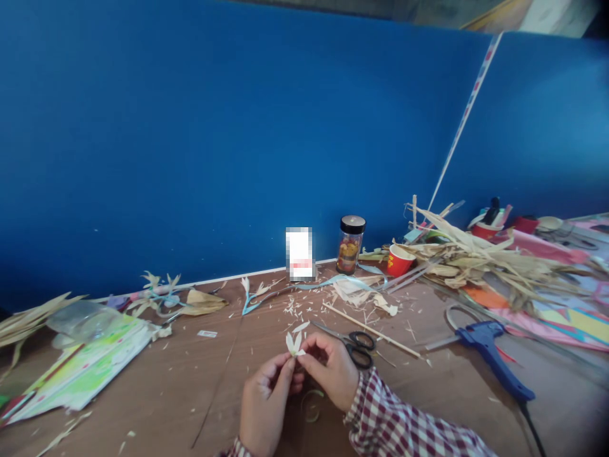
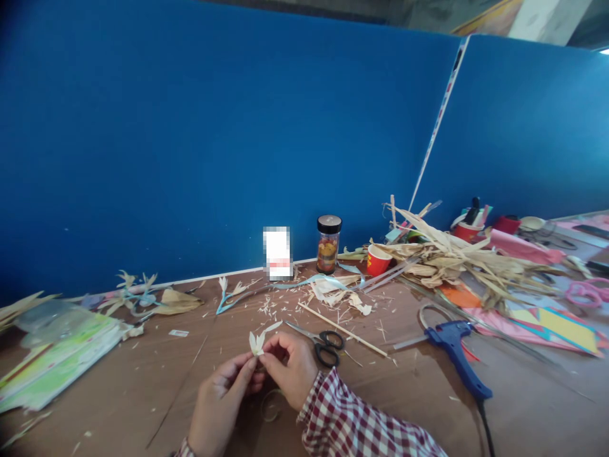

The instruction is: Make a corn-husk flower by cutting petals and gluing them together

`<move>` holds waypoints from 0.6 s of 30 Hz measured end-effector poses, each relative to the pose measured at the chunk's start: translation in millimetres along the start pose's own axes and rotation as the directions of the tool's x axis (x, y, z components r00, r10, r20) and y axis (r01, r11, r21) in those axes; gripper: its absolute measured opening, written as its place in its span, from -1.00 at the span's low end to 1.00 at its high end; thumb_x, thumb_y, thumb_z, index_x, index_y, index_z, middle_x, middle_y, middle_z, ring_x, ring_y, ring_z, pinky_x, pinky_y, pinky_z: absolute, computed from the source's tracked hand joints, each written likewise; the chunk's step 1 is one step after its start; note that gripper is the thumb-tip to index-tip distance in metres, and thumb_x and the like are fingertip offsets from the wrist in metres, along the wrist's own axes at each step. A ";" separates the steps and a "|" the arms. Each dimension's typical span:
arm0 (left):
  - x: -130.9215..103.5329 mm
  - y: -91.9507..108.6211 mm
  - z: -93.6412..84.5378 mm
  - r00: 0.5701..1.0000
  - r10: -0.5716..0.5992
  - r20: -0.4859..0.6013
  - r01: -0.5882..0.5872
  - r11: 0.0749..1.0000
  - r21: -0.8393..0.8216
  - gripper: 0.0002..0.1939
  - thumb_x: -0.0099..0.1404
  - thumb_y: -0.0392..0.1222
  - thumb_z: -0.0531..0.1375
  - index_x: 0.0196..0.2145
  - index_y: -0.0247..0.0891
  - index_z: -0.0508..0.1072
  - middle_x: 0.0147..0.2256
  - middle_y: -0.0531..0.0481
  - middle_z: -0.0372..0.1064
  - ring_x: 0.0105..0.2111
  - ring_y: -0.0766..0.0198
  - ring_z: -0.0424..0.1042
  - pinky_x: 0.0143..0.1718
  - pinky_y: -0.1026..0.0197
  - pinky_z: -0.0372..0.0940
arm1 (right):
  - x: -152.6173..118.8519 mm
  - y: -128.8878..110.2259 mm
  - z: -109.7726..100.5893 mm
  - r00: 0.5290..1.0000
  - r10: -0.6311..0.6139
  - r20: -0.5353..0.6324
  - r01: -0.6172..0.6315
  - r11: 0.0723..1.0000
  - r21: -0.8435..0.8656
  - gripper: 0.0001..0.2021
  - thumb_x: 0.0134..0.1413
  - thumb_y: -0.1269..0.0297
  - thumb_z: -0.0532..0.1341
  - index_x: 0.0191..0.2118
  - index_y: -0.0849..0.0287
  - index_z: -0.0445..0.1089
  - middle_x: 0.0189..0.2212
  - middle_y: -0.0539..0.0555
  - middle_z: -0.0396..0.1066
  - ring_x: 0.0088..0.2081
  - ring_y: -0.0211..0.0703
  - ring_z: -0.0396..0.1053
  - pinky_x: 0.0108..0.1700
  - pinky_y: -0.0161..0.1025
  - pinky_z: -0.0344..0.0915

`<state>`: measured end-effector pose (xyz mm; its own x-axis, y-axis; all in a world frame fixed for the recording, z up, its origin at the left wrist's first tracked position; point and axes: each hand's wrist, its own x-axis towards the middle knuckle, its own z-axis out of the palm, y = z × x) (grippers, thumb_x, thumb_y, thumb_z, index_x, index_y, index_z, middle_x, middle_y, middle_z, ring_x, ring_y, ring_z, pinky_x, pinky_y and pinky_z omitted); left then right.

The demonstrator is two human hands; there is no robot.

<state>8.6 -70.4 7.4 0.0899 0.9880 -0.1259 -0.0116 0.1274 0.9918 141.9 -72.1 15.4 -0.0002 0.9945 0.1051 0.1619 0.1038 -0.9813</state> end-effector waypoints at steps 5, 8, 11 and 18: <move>-3.1 2.3 0.5 1.000 -0.006 0.006 0.006 1.000 -0.025 -0.66 0.05 -0.06 0.19 -0.26 -0.35 0.43 -0.46 -0.06 0.49 -0.48 0.23 0.46 -0.43 0.20 0.38 | -1.2 0.7 0.4 1.000 -0.009 0.001 0.009 0.999 -0.032 -0.88 -0.03 0.26 0.14 -0.44 0.20 0.32 -0.58 -0.06 0.25 -0.52 -0.32 0.16 -0.47 -0.39 0.10; -3.9 2.1 0.3 1.000 -0.023 0.011 0.024 0.999 -0.041 -0.68 0.03 -0.05 0.19 -0.32 -0.34 0.42 -0.48 -0.05 0.48 -0.49 0.23 0.45 -0.43 0.21 0.37 | -1.4 1.1 0.2 1.000 -0.014 0.014 0.015 0.999 -0.034 -0.90 -0.03 0.29 0.13 -0.45 0.21 0.29 -0.58 -0.06 0.24 -0.52 -0.33 0.16 -0.48 -0.40 0.10; -2.7 1.3 -0.2 1.000 -0.023 0.011 0.023 1.000 -0.016 -0.69 0.00 -0.03 0.21 -0.36 -0.33 0.44 -0.49 -0.05 0.47 -0.51 0.25 0.43 -0.46 0.25 0.35 | -0.2 0.5 0.7 0.999 -0.019 0.027 0.019 1.000 0.000 -0.92 -0.03 0.32 0.12 -0.46 0.21 0.26 -0.59 -0.08 0.21 -0.54 -0.35 0.14 -0.49 -0.41 0.08; -0.6 7.8 1.6 0.999 -0.047 -0.010 0.047 0.998 0.036 -0.64 -0.09 0.05 0.24 -0.40 -0.29 0.48 -0.64 0.02 0.40 -0.63 0.27 0.34 -0.62 0.28 0.24 | 2.6 9.5 2.0 0.999 0.007 -0.040 -0.008 1.000 -0.014 -0.99 -0.11 0.39 0.15 -0.47 0.20 0.30 -0.61 -0.08 0.21 -0.53 -0.33 0.16 -0.50 -0.39 0.09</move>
<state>10.0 -70.1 15.2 0.0804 0.9817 -0.1726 0.0289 0.1708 0.9849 141.5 -68.4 6.1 0.0402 0.9937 0.1047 0.1762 0.0961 -0.9797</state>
